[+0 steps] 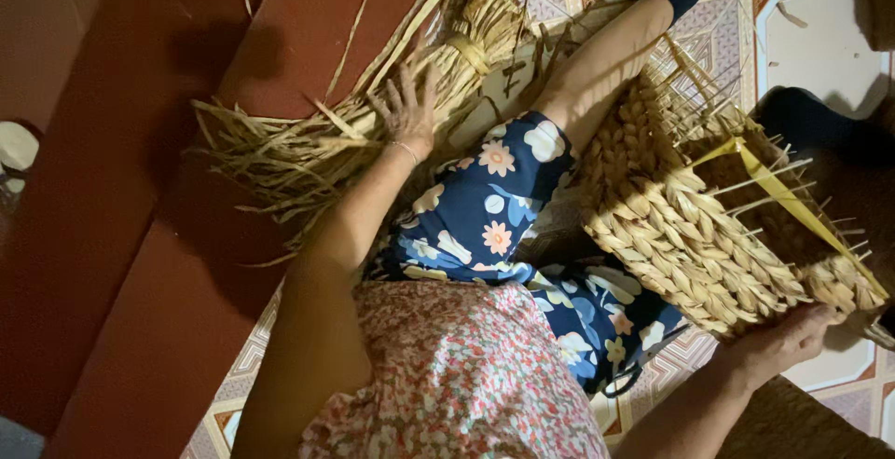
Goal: The person weaves a rectangular basket using dried palm leaves, interlacing them through a pre-formed frame. They repeatedly pull and tuck the leaves to build up the basket walls, occasionally adjusting the frame and trimming excess material.
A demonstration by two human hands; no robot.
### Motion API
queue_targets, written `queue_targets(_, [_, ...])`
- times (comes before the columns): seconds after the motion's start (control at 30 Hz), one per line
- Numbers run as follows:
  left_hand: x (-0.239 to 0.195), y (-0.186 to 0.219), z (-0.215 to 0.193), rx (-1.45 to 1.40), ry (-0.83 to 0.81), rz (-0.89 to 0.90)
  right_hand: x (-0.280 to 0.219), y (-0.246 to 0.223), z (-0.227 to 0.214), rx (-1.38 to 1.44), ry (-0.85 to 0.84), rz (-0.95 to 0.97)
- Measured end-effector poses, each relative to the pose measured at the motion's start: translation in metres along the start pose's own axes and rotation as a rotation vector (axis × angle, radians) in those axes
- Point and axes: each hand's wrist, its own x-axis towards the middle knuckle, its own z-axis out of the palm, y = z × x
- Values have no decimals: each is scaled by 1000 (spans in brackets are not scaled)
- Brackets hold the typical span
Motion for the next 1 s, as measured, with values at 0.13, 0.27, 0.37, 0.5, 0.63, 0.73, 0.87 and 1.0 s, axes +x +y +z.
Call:
queue_targets(0.13, [39,-38,-2,-471,-107,-39,5,-7,-1,-304,65,66])
queue_targets(0.27, [69,-100,-45,-806,-116,-73,8,-27,15,-139,-4,-14])
queue_targets(0.37, [57,-136,-91,-854,-85,51,11,-45,28,-100,13,79])
queue_targets(0.5, [35,-141,-123,-626,-52,99,14,-48,28,-98,76,140])
queue_targets(0.63, [6,-76,-95,-443,-28,80,9,-30,9,-213,38,55])
queue_targets(0.73, [-15,-31,-62,-296,5,59,6,-15,-5,-207,42,76])
queue_targets(0.87, [-13,-24,-25,-604,-24,270,9,-16,-15,-1108,-123,-462])
queue_targets(1.0, [64,-59,-5,-607,84,-99,9,-34,4,-1005,30,73])
